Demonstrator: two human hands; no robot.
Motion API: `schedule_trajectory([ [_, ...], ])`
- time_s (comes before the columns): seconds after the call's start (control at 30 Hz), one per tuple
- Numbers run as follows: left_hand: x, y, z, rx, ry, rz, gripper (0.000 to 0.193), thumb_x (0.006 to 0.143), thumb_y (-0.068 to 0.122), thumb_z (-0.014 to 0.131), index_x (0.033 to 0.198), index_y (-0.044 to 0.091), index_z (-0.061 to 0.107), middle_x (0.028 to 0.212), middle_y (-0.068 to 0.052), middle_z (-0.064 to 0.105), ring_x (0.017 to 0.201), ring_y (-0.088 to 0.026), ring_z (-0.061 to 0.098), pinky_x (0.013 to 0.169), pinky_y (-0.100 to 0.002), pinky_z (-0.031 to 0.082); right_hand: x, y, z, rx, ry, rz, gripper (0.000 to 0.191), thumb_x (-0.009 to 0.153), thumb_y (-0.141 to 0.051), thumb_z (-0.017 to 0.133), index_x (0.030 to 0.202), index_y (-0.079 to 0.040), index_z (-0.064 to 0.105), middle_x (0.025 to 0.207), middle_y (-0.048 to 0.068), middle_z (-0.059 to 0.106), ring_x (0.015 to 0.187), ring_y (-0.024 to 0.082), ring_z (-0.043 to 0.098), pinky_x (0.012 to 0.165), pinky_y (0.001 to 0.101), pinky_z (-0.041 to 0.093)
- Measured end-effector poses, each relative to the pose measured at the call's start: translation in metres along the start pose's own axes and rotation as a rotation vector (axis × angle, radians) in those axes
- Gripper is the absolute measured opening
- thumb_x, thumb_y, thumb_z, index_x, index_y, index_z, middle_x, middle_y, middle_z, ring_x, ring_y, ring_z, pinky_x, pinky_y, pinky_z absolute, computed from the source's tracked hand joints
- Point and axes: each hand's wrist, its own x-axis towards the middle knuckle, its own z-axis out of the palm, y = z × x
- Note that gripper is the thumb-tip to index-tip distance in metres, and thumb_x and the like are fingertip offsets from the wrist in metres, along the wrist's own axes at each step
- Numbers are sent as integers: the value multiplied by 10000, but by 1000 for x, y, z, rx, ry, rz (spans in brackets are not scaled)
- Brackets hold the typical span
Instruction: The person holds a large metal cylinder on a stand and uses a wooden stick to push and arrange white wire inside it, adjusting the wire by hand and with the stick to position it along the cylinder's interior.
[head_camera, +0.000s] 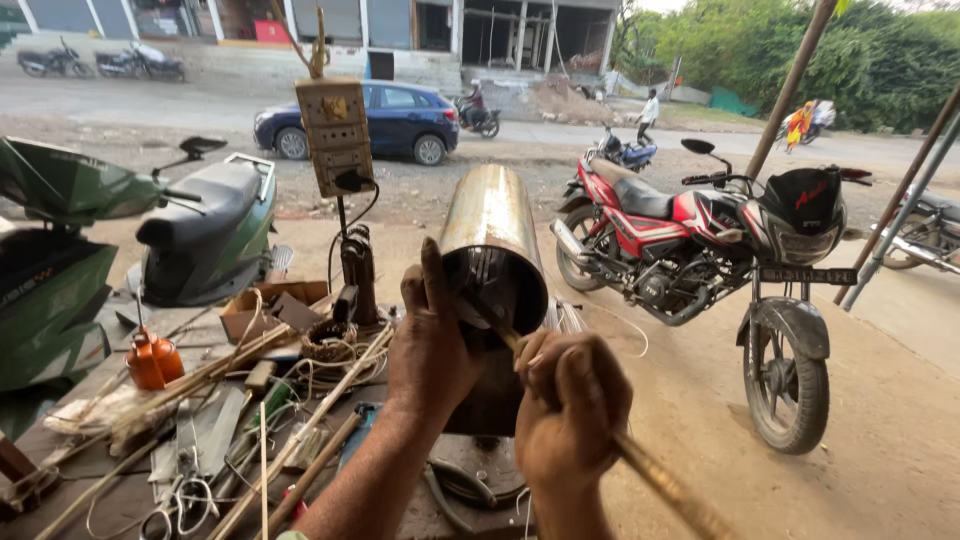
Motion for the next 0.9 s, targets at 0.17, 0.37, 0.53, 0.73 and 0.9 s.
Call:
schedule_trajectory([
  [0.17, -2, 0, -2, 16, -95, -103, 1183, 798, 267, 819, 1564, 13, -47, 1403, -297, 369, 892, -446, 695, 566, -465, 638, -31, -49, 7, -42, 6, 48, 278, 952, -228, 714, 895, 16, 595, 745, 98, 517, 718, 219, 475, 684, 391, 397],
  [0.37, -3, -4, 2, -35, -37, -77, 1111, 796, 144, 755, 1593, 45, -12, 1398, -283, 401, 881, -434, 709, 570, -471, 632, -1, -20, -17, 30, 45, -194, 380, 1147, -290, 584, 872, -30, 573, 586, 34, 430, 511, 131, 359, 636, 337, 380],
  [0.53, -3, -4, 1, -27, -3, -62, 1085, 815, 157, 742, 1599, 52, 0, 1395, -286, 412, 889, -443, 709, 584, -487, 623, 39, 37, -17, -145, -63, -116, 333, 1107, -257, 568, 903, 6, 580, 647, 34, 416, 590, 125, 368, 633, 327, 383],
  [0.73, -3, -4, -3, -10, -77, -107, 1064, 810, 147, 713, 1586, 30, -5, 1417, -296, 385, 873, -437, 711, 595, -471, 633, 45, 27, -11, -173, -114, -104, 321, 1096, -225, 552, 889, 19, 577, 667, 48, 490, 578, 108, 375, 593, 278, 346],
  [0.9, -2, -5, -1, -28, -31, -65, 1037, 828, 135, 706, 1586, 5, 11, 1379, -304, 405, 889, -443, 709, 604, -450, 639, 43, 32, -14, -138, 18, -83, 290, 1078, -187, 555, 867, 10, 565, 688, 68, 490, 586, 113, 375, 589, 288, 364],
])
